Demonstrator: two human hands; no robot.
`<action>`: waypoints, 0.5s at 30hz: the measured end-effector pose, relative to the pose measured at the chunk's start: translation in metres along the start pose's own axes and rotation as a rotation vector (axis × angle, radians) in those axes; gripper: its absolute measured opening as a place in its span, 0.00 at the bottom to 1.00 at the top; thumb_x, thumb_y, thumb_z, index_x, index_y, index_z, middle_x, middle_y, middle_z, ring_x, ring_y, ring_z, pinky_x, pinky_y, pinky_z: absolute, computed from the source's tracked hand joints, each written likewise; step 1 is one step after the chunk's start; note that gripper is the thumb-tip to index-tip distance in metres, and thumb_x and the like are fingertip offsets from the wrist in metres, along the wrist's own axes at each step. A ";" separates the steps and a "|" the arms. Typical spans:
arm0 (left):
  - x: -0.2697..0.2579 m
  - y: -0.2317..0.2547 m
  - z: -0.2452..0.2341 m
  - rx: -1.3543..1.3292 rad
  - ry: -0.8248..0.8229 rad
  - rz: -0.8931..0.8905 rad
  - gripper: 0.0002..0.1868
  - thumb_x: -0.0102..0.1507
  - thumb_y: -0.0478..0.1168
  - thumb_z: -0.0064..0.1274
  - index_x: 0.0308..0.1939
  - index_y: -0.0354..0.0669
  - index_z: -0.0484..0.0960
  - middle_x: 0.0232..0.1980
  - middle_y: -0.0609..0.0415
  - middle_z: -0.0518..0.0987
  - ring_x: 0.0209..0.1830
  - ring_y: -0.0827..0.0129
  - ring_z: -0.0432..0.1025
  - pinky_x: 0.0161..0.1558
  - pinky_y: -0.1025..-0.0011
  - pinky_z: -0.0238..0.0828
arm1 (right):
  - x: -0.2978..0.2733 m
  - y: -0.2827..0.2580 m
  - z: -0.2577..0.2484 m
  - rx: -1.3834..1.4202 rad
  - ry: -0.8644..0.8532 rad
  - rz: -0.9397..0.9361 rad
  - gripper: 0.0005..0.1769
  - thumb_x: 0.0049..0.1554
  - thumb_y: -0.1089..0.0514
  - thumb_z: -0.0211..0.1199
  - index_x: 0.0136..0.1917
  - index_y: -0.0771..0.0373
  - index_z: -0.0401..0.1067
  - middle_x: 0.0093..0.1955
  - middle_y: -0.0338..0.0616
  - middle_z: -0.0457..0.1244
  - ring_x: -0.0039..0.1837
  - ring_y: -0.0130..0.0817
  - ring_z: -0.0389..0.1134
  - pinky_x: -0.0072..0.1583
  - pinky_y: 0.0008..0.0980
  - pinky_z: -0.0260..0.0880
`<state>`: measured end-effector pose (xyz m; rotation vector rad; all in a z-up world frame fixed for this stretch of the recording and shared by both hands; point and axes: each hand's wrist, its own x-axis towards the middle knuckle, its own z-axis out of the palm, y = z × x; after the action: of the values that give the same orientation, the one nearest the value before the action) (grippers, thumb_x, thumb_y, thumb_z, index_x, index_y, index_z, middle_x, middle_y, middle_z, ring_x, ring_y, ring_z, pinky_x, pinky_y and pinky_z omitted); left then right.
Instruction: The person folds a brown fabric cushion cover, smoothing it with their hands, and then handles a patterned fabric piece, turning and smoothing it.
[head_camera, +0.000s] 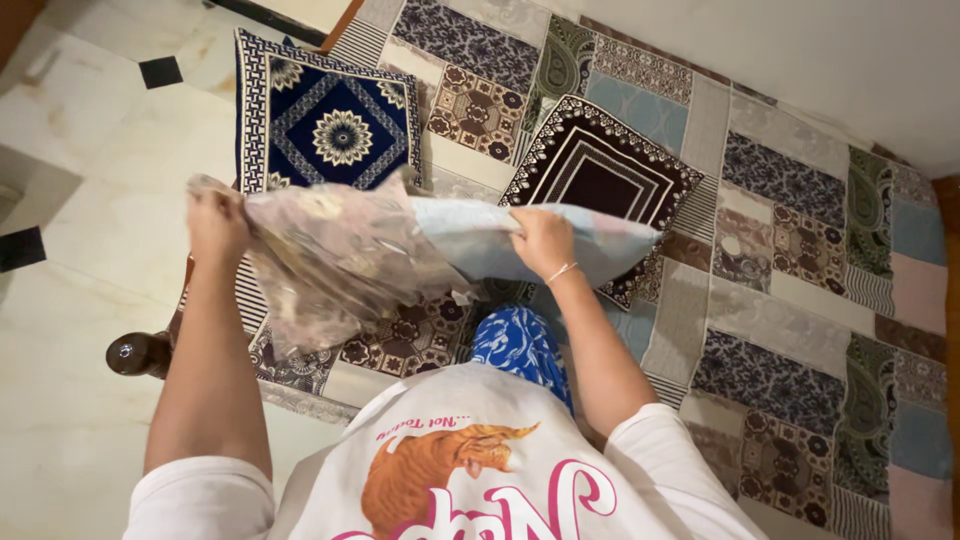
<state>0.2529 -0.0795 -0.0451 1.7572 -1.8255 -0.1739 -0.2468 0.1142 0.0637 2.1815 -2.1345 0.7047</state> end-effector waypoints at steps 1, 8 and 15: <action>-0.002 0.002 0.002 -0.128 -0.222 -0.144 0.26 0.74 0.47 0.48 0.69 0.30 0.70 0.70 0.32 0.74 0.67 0.44 0.71 0.64 0.56 0.70 | -0.005 0.011 0.007 -0.004 -0.033 -0.007 0.17 0.47 0.54 0.70 0.52 0.53 0.79 0.46 0.48 0.71 0.47 0.52 0.72 0.49 0.50 0.71; -0.048 0.070 -0.007 -0.832 -0.659 -0.718 0.42 0.71 0.62 0.34 0.82 0.51 0.35 0.76 0.34 0.64 0.74 0.43 0.61 0.65 0.48 0.68 | -0.031 0.038 0.015 0.127 -0.271 0.138 0.14 0.52 0.44 0.70 0.48 0.50 0.82 0.42 0.49 0.71 0.44 0.52 0.71 0.46 0.48 0.70; -0.021 0.058 0.055 -0.826 -0.285 -0.495 0.48 0.73 0.64 0.45 0.82 0.40 0.40 0.79 0.31 0.57 0.78 0.46 0.57 0.71 0.51 0.59 | -0.046 0.022 0.024 0.062 -0.537 0.067 0.20 0.54 0.37 0.69 0.48 0.53 0.81 0.41 0.51 0.71 0.43 0.47 0.72 0.48 0.45 0.70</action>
<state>0.1747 -0.0693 -0.0686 1.5488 -1.1561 -1.2314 -0.2593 0.1483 0.0207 2.5707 -2.4469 0.1923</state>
